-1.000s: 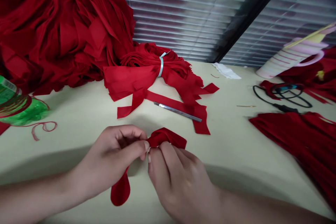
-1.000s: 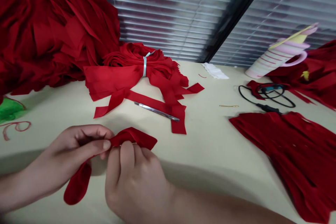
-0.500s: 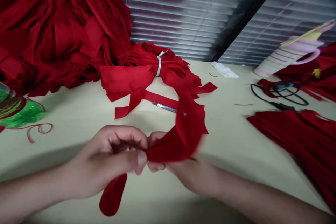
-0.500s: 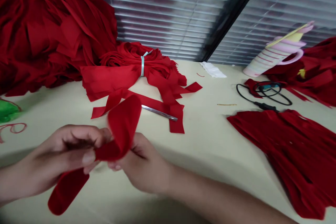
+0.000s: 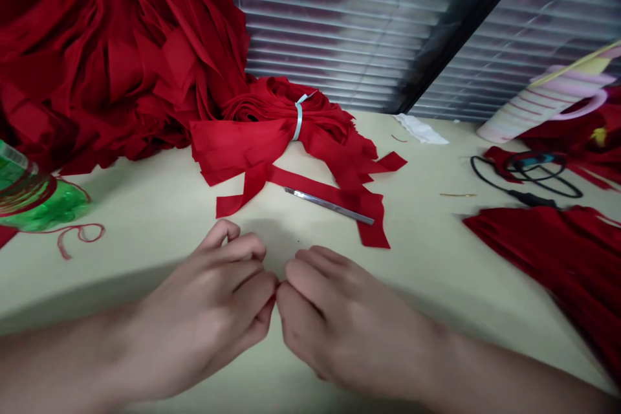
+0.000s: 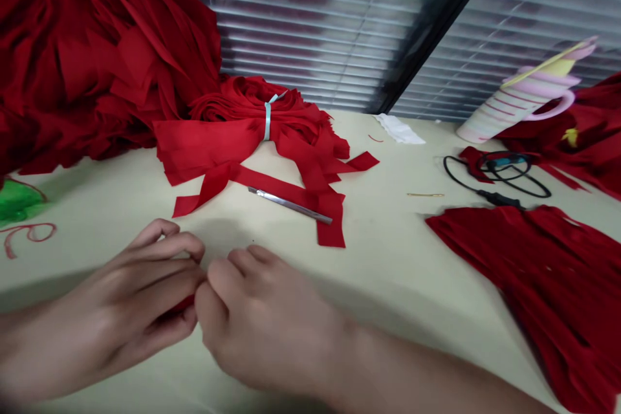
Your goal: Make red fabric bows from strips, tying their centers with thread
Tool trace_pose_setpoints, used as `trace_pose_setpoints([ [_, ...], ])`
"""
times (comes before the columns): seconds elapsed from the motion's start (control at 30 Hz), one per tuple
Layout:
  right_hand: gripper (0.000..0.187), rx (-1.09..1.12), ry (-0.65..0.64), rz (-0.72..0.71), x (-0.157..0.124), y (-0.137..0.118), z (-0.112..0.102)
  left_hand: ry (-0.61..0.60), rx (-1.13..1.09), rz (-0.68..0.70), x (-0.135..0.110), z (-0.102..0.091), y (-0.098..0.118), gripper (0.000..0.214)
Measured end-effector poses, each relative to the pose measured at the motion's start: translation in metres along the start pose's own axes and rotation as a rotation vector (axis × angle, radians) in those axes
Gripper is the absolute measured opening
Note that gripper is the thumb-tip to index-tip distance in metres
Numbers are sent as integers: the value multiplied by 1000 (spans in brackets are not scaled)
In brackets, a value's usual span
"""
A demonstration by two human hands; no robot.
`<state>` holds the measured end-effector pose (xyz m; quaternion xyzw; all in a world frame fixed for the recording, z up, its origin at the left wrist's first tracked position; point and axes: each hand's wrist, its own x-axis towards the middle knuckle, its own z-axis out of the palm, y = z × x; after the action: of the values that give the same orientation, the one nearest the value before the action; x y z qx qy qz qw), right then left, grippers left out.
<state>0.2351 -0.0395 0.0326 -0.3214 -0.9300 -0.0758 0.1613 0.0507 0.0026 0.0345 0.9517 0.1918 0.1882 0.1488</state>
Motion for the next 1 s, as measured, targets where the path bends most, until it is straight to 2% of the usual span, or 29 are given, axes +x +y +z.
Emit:
trace_pose_setpoints([
  [0.07,22,-75,8,-20,-1,-10,1,-23,-15,-20,1,-2,1,22],
  [0.2,21,-155,97,85,-3,-24,8,-48,7,-54,4,-8,0,15],
  [0.3,17,-253,153,158,-3,-29,13,33,7,-115,4,-6,-1,11],
  [0.47,16,-296,99,265,-2,-36,21,178,-132,-295,4,2,-1,8],
  [0.53,15,-229,86,247,0,-39,25,223,-259,-430,6,1,0,7],
  [0.6,16,-92,76,225,1,-37,27,218,-427,-581,8,-2,1,12],
  [0.67,14,159,64,325,3,-31,25,203,-574,-687,11,-8,0,16],
  [0.77,21,645,61,536,3,-19,17,234,-692,-760,14,-14,-6,12],
  [0.83,21,814,144,522,2,-12,11,234,-740,-822,15,-15,-11,12],
  [0.93,16,735,351,415,1,-8,5,176,-813,-895,15,-11,-15,21],
  [1.0,17,639,423,320,0,-8,5,139,-874,-895,14,-8,-15,22],
])
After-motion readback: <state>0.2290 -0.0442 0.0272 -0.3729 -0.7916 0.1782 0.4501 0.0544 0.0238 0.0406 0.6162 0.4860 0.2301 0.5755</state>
